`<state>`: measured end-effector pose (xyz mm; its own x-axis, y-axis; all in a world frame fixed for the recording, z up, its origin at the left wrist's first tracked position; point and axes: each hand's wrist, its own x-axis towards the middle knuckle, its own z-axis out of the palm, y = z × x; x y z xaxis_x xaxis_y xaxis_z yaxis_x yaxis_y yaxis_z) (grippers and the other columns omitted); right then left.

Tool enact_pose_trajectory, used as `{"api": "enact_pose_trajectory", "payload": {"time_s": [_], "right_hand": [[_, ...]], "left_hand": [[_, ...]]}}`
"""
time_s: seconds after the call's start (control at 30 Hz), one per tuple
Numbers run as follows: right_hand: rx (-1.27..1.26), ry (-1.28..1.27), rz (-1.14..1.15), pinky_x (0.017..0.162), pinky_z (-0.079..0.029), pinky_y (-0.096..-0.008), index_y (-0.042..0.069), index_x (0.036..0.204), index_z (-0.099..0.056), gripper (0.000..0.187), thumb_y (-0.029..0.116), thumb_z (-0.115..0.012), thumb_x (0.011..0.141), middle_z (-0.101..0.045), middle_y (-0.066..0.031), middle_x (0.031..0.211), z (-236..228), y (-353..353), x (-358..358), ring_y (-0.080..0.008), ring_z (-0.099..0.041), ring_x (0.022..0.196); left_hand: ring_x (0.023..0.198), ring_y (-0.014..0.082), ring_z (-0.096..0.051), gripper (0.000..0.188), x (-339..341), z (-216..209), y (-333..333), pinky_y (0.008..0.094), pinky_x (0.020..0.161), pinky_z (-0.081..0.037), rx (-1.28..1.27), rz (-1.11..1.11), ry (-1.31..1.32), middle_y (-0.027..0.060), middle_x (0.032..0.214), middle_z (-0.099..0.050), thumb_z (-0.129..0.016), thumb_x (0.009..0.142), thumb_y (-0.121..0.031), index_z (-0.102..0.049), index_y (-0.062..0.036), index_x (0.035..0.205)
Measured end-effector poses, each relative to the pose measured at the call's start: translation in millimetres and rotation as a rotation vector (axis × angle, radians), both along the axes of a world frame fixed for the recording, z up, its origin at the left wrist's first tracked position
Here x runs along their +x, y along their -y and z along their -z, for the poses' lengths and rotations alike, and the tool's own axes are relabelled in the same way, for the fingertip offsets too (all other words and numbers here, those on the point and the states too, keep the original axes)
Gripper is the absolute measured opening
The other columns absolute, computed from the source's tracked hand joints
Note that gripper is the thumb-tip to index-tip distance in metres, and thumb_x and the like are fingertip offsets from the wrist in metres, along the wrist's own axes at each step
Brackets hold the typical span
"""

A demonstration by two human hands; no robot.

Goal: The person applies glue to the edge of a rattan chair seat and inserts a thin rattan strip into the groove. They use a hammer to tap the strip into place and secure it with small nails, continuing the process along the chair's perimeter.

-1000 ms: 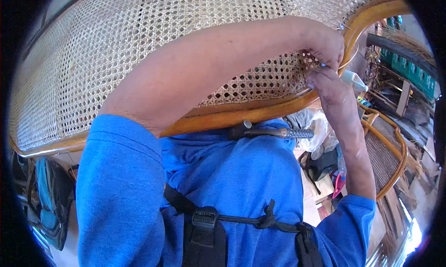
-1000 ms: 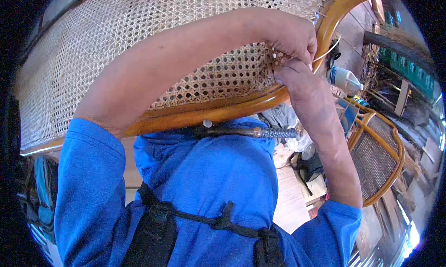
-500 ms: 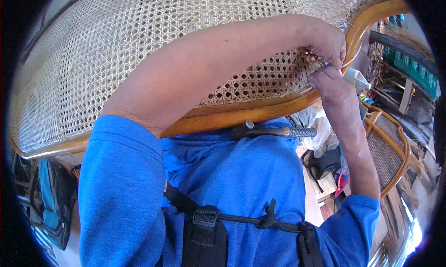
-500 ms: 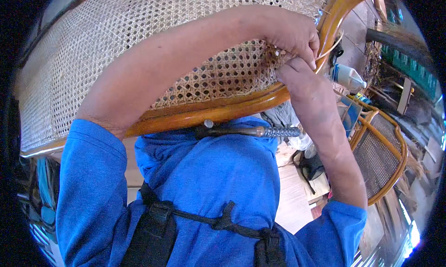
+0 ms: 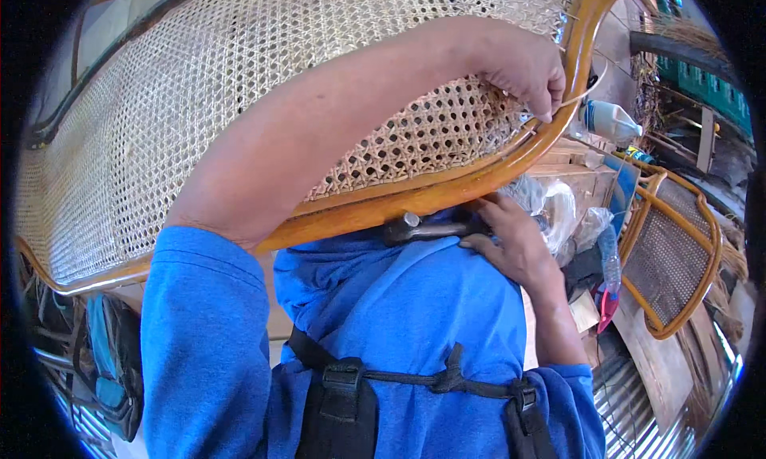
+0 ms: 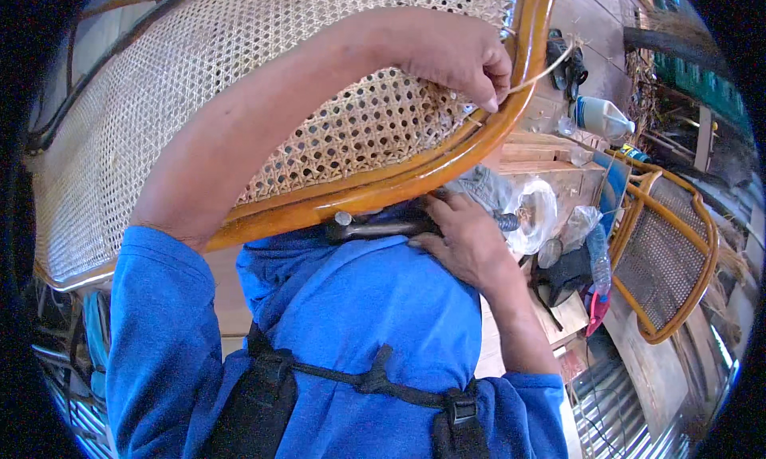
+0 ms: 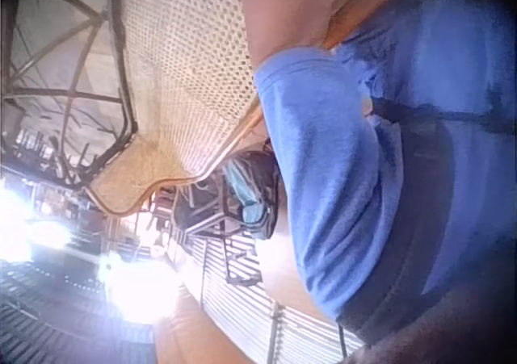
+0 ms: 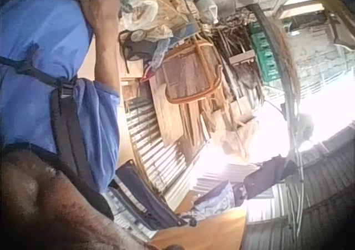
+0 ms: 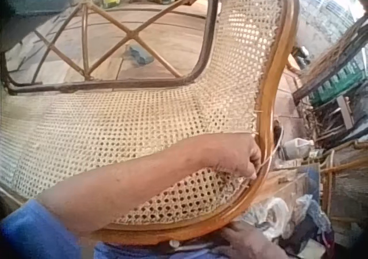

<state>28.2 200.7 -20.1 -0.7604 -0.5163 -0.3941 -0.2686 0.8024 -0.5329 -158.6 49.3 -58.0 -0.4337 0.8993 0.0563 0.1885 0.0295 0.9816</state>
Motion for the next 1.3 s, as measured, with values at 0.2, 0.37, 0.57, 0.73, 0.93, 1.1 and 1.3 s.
{"api": "enact_pose_trajectory", "payload": {"time_s": [0.2,0.37,0.57,0.73,0.93,1.1,1.3], "right_hand": [[-0.026,0.192,0.088,0.065,-0.048,-0.0384,0.004,0.098,-0.06,0.03,0.02,-0.07,0.074,-0.058,-0.013,0.079,-23,-18,4,-0.0311,-0.059,0.073],[0.051,0.317,0.447,0.06,-0.046,-0.0332,0.002,0.098,-0.059,0.027,0.024,-0.061,0.083,-0.056,-0.0105,0.069,-91,-35,-4,-0.0204,-0.057,0.062],[0.048,0.506,0.613,0.043,-0.037,-0.0252,-0.004,0.096,-0.057,0.036,0.029,-0.042,0.095,-0.048,-0.0031,0.056,-108,-22,-27,-0.0097,-0.046,0.046],[0.052,0.419,0.63,0.044,-0.038,-0.024,-0.002,0.093,-0.056,0.034,0.028,-0.04,0.096,-0.049,-0.0035,0.057,-104,-17,-33,-0.0093,-0.048,0.047],[0.212,0.347,0.526,0.05,-0.042,-0.0315,-0.002,0.093,-0.054,0.03,0.025,-0.041,0.096,-0.052,-0.0108,0.059,-115,2,-42,-0.0193,-0.054,0.051],[0.366,0.187,0.407,0.058,-0.045,-0.0394,-0.001,0.095,-0.052,0.028,0.026,-0.043,0.095,-0.052,-0.018,0.061,-115,12,-42,-0.0325,-0.06,0.06],[0.306,0.215,0.475,0.052,-0.039,-0.0283,-0.001,0.102,-0.053,0.036,0.032,-0.04,0.096,-0.049,-0.0049,0.062,-117,5,-37,-0.0118,-0.048,0.055]], "left_hand": [[0.063,0.0107,-0.055,0.022,6,4,9,0.0262,0.058,-0.043,0.039,-0.115,-0.021,0.0019,0.071,-0.063,-0.065,0.075,-0.019,-0.067,0.0007,0.087],[0.064,0.0102,-0.057,0.021,15,3,12,0.0262,0.06,-0.044,-0.055,-0.207,-0.027,0.0034,0.068,-0.063,-0.067,0.075,-0.02,-0.067,-0.0021,0.085],[0.062,0.0108,-0.056,0.019,16,8,11,0.0266,0.06,-0.044,-0.024,-0.232,-0.004,0.0026,0.066,-0.061,-0.067,0.075,-0.02,-0.067,-0.0027,0.082],[0.058,0.0117,-0.054,0.019,15,5,12,0.0274,0.056,-0.043,-0.016,-0.228,-0.042,0.0031,0.063,-0.06,-0.067,0.073,-0.018,-0.067,-0.0023,0.082],[0.057,0.0121,-0.055,0.017,15,12,10,0.0285,0.054,-0.042,0.037,-0.245,-0.019,0.0044,0.062,-0.061,-0.068,0.071,-0.018,-0.068,-0.0031,0.08],[0.057,0.0129,-0.055,0.017,16,12,9,0.0293,0.055,-0.043,0.041,-0.269,-0.031,0.0049,0.062,-0.061,-0.068,0.07,-0.017,-0.068,-0.0036,0.079],[0.057,0.0133,-0.055,0.017,14,12,8,0.0293,0.056,-0.043,0.009,-0.261,-0.065,0.0056,0.063,-0.062,-0.067,0.07,-0.018,-0.069,-0.0047,0.08]]}}
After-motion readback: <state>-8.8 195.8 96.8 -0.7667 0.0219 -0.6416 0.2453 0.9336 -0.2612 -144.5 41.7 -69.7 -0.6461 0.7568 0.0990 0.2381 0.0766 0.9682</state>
